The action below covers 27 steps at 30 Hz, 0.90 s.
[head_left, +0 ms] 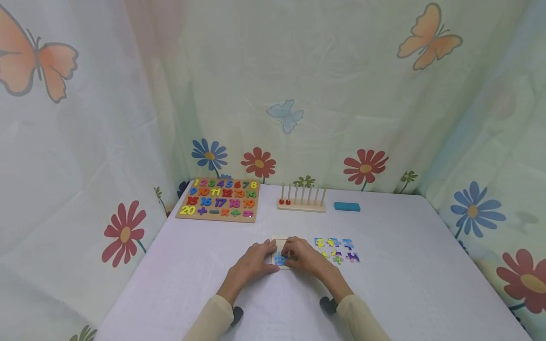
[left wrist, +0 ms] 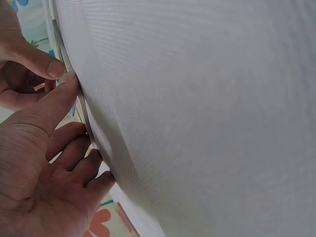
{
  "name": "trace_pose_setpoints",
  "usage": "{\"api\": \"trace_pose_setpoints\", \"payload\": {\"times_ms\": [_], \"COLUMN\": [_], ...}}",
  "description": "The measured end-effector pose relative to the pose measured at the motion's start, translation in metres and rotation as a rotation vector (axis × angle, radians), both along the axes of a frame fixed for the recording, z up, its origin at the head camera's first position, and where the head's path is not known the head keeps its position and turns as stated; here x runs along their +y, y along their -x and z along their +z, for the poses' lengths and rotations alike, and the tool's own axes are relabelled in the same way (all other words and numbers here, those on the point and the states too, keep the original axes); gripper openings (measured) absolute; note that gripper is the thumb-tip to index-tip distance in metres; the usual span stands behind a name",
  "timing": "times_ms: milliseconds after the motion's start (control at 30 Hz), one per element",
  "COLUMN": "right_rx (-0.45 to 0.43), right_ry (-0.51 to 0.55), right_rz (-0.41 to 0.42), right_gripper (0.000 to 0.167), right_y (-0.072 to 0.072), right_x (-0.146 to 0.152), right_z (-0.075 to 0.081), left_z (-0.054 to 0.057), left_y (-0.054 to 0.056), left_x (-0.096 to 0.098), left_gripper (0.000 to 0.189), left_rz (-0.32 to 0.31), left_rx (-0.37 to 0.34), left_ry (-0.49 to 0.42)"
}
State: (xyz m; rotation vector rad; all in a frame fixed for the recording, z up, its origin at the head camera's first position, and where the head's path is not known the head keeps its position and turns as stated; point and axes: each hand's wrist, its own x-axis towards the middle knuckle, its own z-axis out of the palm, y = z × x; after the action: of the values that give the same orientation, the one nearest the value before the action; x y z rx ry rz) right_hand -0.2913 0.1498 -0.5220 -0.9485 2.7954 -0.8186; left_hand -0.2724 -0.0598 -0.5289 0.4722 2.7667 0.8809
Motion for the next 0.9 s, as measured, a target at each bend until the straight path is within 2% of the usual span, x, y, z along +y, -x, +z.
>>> {"api": "trace_pose_setpoints", "payload": {"times_ms": [200,533,900], "right_rx": [0.022,0.021,0.072], "right_ry": [0.026,0.010,-0.008], "right_rz": [0.040,0.019,0.014], "right_gripper": [0.015,0.016,0.013], "right_y": [0.0015,0.0023,0.0013], "right_x": [0.0019,-0.0004,-0.0037], "right_z": [0.0005,0.0003,0.0013], "left_z": [0.0021,0.0038,0.0017], "left_y": [-0.0008,-0.0017,0.0002], "left_x": [0.0017,0.0018,0.0011], "left_gripper": [0.071,0.072,0.072], "left_rz": [0.022,0.022,0.015], "left_rx": [-0.013,-0.013,-0.027], "left_ry": [0.014,0.006,0.001]}}
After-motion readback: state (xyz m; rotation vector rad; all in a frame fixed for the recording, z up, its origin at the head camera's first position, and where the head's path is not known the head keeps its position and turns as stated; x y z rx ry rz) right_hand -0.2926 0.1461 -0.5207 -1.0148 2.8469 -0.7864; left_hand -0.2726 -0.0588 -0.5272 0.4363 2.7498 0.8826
